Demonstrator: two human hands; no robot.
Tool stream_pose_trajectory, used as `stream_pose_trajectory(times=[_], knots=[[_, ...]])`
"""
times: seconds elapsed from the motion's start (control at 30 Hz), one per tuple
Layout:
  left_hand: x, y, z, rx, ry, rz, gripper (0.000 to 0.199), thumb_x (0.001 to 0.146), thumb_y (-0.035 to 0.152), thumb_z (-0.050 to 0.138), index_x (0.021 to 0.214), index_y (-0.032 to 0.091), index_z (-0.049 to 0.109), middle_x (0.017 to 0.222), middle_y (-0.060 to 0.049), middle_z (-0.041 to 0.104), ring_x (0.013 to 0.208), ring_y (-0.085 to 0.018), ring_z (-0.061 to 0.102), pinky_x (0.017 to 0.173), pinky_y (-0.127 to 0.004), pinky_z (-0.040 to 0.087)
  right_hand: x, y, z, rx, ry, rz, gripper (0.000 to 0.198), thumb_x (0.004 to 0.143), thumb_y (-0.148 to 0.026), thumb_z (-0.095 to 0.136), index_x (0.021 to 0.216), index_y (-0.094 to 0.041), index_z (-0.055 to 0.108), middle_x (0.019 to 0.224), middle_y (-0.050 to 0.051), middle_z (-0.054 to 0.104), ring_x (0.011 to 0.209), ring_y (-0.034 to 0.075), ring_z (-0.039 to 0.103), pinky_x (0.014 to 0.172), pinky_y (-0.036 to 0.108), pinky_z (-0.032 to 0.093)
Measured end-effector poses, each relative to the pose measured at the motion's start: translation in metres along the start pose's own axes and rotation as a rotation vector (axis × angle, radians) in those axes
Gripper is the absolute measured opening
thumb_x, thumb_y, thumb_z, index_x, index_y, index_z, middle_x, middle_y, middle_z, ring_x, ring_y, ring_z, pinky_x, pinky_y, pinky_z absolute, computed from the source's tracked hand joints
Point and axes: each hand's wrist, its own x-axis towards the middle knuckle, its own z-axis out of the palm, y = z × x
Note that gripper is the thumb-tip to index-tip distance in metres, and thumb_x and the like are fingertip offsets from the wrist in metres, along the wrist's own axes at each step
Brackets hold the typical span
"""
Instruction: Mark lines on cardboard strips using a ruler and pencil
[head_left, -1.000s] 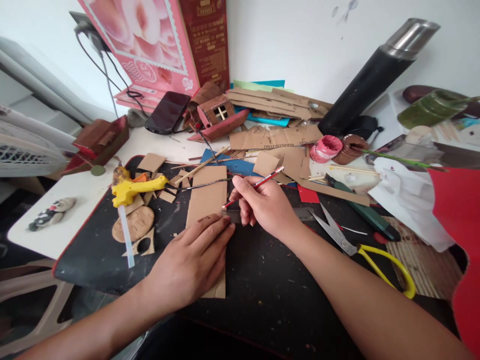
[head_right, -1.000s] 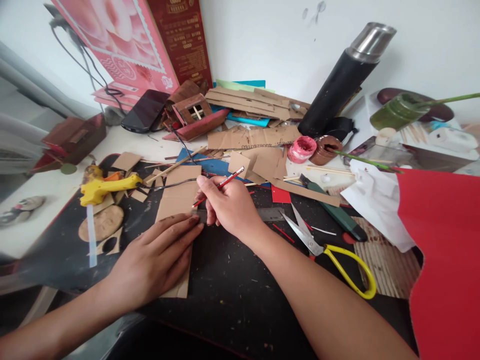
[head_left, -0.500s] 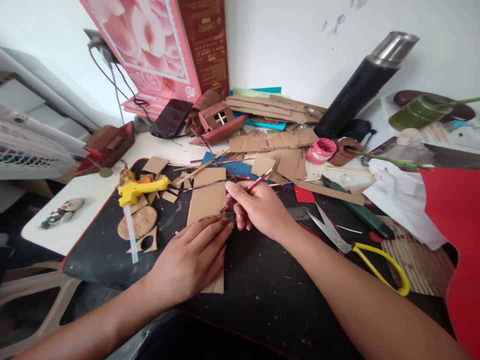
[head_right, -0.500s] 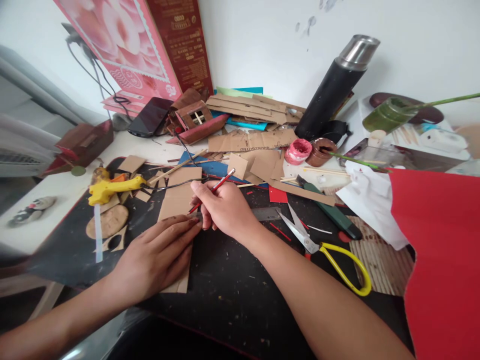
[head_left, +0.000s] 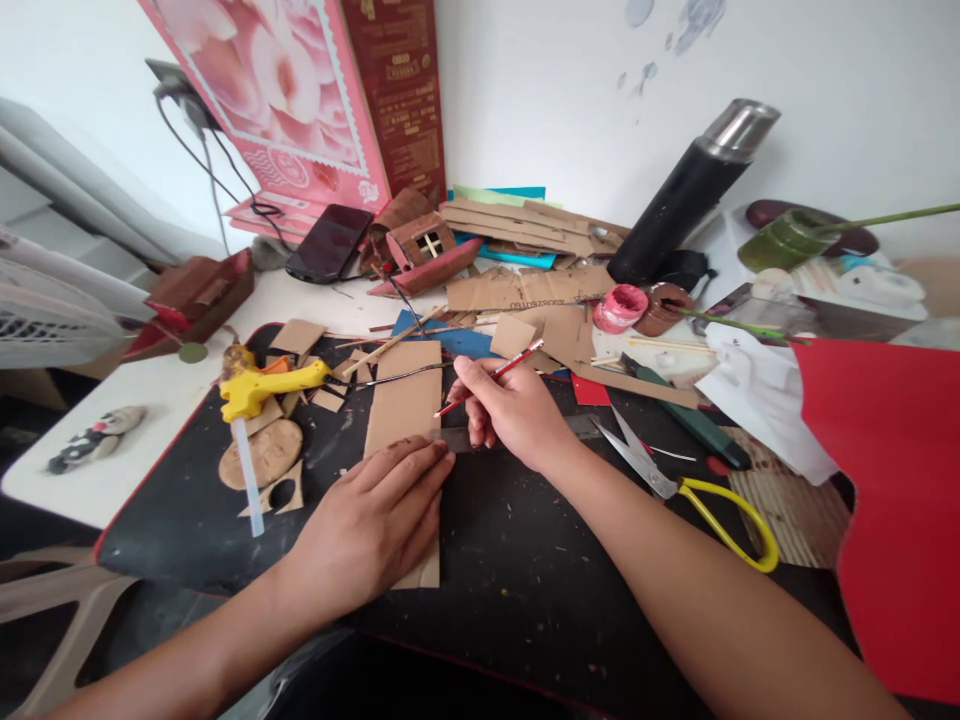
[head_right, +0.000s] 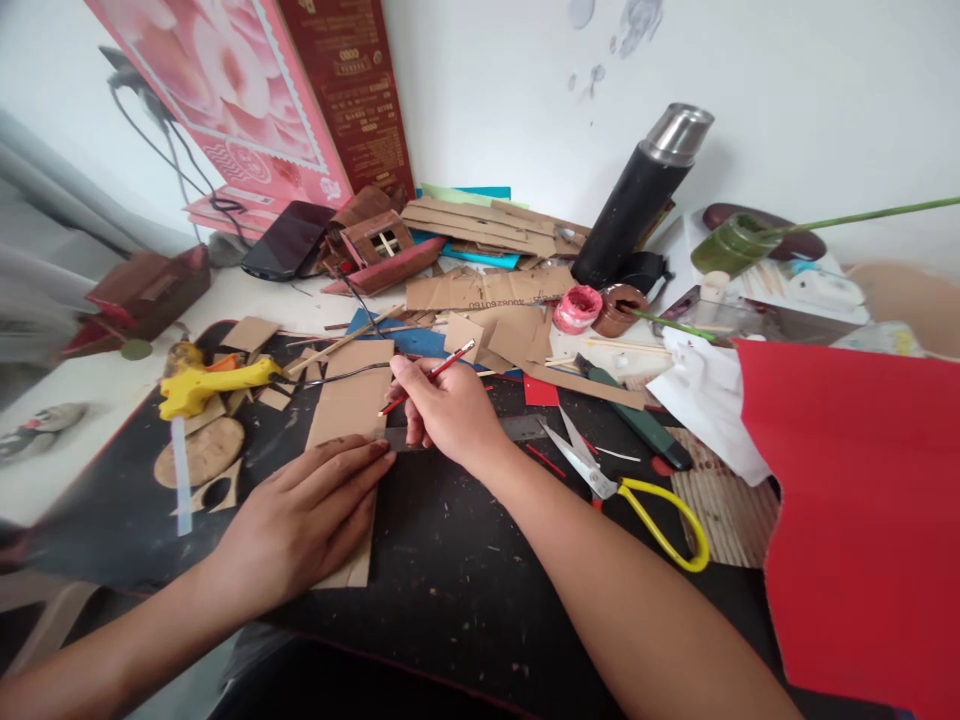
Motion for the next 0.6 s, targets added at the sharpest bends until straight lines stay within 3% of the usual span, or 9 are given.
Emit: stream_pose_trajectory(times=[0.23, 0.47, 0.6], knots=[[0.000, -0.004, 0.002, 0.012, 0.013, 0.030, 0.031, 0.111, 0.016, 0.054, 0.136, 0.009, 0.072, 0.133, -0.015, 0.079, 0.123, -0.032, 0.075, 0.101, -0.046, 0.065, 0.001, 0.003, 0.000, 0.025, 0.023, -0.014, 0.051, 0.100, -0.068, 0.072, 0.081, -0.021, 0.070, 0.051, -0.008, 0.057, 0.037, 0.010, 0.057, 0.034, 0.018, 0.039], [0.012, -0.004, 0.002, 0.034, 0.026, 0.042, 0.030, 0.112, 0.017, 0.052, 0.124, 0.009, 0.078, 0.120, -0.013, 0.082, 0.110, -0.029, 0.077, 0.095, -0.041, 0.066, 0.002, 0.001, -0.005, 0.133, 0.091, -0.017, 0.060, 0.086, -0.079, 0.082, 0.078, -0.020, 0.070, 0.047, -0.009, 0.055, 0.036, 0.011, 0.057, 0.034, 0.019, 0.039], [0.002, -0.002, -0.003, 0.002, -0.070, 0.049, 0.038, 0.115, 0.038, 0.055, 0.135, 0.013, 0.076, 0.137, -0.016, 0.079, 0.126, -0.031, 0.074, 0.104, -0.043, 0.064, -0.005, 0.002, -0.010, 0.125, 0.131, -0.030, 0.062, 0.085, -0.080, 0.083, 0.078, -0.020, 0.070, 0.047, -0.008, 0.055, 0.036, 0.011, 0.058, 0.034, 0.019, 0.038]])
